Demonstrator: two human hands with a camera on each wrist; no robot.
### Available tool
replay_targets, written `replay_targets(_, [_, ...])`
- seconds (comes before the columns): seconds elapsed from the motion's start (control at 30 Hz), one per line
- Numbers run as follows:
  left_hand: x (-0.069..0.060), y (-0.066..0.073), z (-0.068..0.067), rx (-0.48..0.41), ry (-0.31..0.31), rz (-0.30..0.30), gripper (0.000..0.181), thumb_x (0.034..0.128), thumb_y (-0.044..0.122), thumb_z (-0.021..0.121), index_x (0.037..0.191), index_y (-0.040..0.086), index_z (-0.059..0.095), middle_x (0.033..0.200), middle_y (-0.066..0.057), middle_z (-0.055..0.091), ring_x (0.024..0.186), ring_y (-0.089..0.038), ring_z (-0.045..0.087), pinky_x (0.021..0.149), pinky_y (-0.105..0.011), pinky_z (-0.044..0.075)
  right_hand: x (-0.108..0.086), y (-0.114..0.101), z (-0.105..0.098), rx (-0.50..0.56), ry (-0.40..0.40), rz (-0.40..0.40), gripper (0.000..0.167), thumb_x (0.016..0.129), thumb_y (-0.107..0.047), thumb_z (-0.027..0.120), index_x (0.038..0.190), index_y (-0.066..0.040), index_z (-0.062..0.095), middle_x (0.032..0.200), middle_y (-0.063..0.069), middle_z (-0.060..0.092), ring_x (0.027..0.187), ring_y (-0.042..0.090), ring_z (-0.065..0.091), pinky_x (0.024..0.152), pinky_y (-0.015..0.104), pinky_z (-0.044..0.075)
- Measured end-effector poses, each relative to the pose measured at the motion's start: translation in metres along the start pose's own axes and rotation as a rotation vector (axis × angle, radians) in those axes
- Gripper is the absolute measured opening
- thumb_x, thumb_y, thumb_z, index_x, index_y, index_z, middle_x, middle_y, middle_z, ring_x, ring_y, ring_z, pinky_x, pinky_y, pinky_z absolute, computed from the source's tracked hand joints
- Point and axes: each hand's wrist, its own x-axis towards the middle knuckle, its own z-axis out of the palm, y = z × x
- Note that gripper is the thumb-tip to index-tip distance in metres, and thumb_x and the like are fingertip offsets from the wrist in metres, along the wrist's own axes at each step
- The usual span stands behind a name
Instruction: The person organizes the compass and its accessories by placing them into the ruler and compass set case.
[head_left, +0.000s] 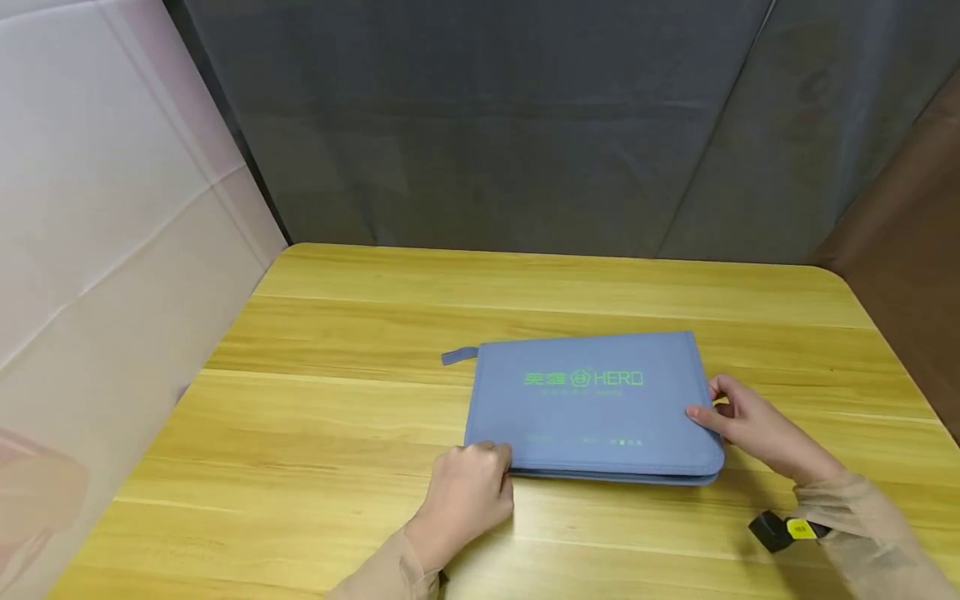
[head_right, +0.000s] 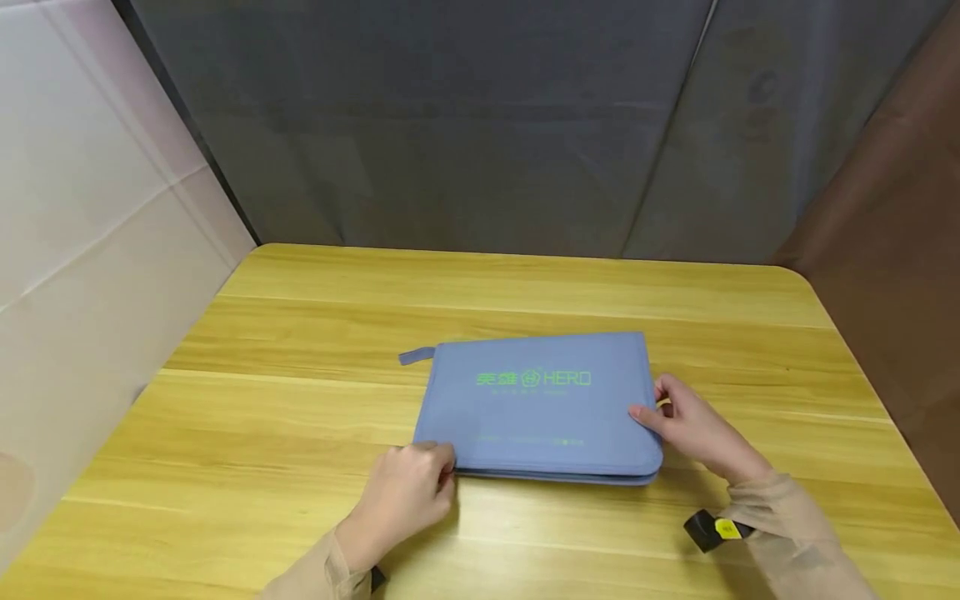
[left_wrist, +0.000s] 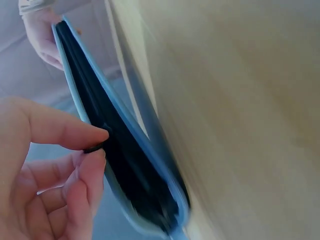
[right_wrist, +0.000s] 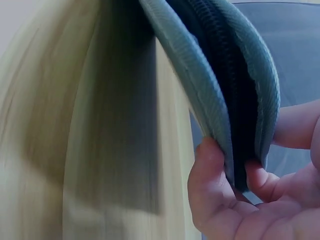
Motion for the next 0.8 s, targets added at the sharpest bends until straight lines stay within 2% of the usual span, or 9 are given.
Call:
replay_targets(0.2, [0.0,-0.018,-0.001,0.036,-0.045,-0.011,0.027,0.0554,0.001,0.055,0.048,0.016,0.034,0.045,0.006,0.033,0.042,-0.005,0.021,0.032,-0.017,0.015,0.001,0.01,-0.01,0.029,-0.029,-0.008,0.027,0.094,-0.016,0.049,0.09,0.001,0.028,0.079,0.008,0.037,0.063,0.009,0.046,0.052,0.028,0.043])
replay_targets(0.4, [0.004,-0.035,0.0,0.057,-0.054,-0.036,0.031,0.0543,-0.002,0.052,0.047,0.017,0.029,0.046,0.006,0.027,0.044,-0.006,0.017,0.033,-0.017,0.012,0.003,0.022,-0.014,0.068,-0.091,-0.053,0.024,0.094,-0.012,0.048,0.087,0.002,0.03,0.066,0.0,0.034,0.054,0.012,0.038,0.047,0.028,0.034])
replay_targets(0.6, [0.01,-0.043,0.001,0.125,-0.055,-0.013,0.024,0.0525,0.0,0.051,0.047,0.016,0.034,0.046,0.006,0.029,0.042,-0.007,0.02,0.03,-0.02,0.018,0.005,0.028,-0.016,0.137,-0.216,-0.053,0.023,0.096,-0.013,0.045,0.096,0.005,0.032,0.082,0.007,0.049,0.067,0.01,0.051,0.055,0.026,0.045])
replay_targets(0.8, [0.017,-0.051,0.001,0.187,-0.055,0.03,0.014,0.0551,0.003,0.055,0.054,0.013,0.046,0.051,0.003,0.04,0.039,-0.008,0.028,0.03,-0.022,0.024,0.006,0.029,-0.017,0.182,-0.277,-0.045,0.039,0.096,-0.013,0.045,0.115,0.014,0.025,0.095,0.01,0.05,0.081,0.01,0.056,0.065,0.029,0.051])
